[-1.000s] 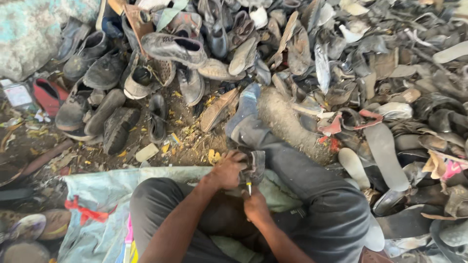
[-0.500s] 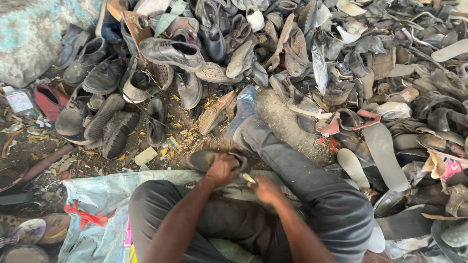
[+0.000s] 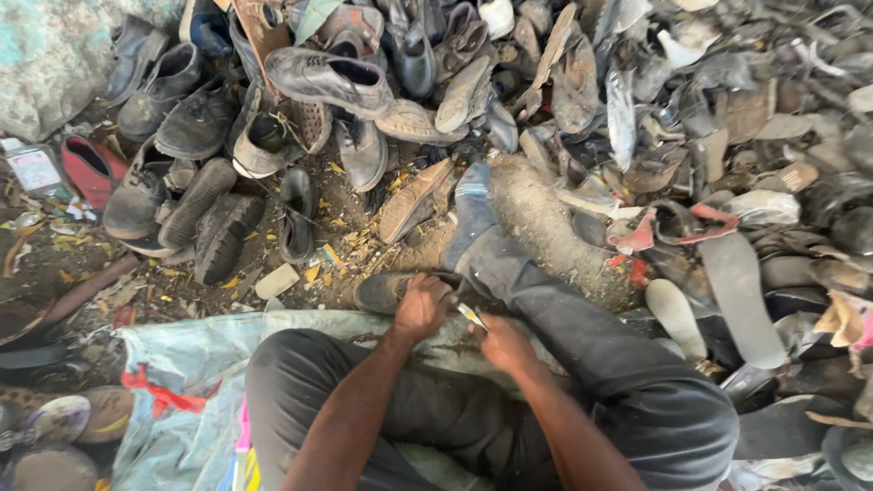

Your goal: The person repairs shoes by hand using a small tool, working through a pile of footwear while sitting on the floor.

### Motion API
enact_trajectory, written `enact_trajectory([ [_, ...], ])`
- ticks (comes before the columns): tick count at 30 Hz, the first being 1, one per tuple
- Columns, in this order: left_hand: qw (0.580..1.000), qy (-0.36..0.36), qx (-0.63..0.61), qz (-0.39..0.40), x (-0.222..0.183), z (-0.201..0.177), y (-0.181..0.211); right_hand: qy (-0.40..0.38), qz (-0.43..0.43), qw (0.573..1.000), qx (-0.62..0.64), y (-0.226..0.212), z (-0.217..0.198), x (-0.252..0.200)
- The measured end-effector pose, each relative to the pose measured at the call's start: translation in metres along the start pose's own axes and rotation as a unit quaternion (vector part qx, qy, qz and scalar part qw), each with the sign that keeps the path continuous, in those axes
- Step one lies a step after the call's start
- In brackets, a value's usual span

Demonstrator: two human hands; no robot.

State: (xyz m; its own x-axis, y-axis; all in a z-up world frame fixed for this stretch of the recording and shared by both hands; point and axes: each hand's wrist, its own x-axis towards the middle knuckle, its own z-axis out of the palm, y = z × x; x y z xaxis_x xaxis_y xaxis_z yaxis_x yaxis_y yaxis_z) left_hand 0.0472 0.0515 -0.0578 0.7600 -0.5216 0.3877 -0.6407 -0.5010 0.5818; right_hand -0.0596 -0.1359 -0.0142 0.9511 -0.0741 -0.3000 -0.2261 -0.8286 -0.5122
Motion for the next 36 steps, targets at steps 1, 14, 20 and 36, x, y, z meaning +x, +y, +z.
enact_trajectory([
  [1, 1.000, 0.011, -0.009, -0.019, 0.000, 0.000, 0.001, 0.010, 0.042, 0.999, -0.016, -0.014, 0.001, -0.015],
  [14, 0.989, 0.035, -0.052, -0.136, 0.003, 0.013, -0.003, 0.028, 0.102, 0.994, 0.016, -0.074, 0.017, -0.029],
  [20, 0.987, 0.092, -0.024, -0.129, 0.006, 0.022, -0.002, 0.025, 0.109, 0.993, 0.045, -0.080, 0.015, -0.041],
  [36, 0.906, 0.275, 0.010, -0.321, 0.038, 0.039, 0.013, -0.004, 0.184, 0.981, 0.053, -0.084, 0.011, 0.016],
])
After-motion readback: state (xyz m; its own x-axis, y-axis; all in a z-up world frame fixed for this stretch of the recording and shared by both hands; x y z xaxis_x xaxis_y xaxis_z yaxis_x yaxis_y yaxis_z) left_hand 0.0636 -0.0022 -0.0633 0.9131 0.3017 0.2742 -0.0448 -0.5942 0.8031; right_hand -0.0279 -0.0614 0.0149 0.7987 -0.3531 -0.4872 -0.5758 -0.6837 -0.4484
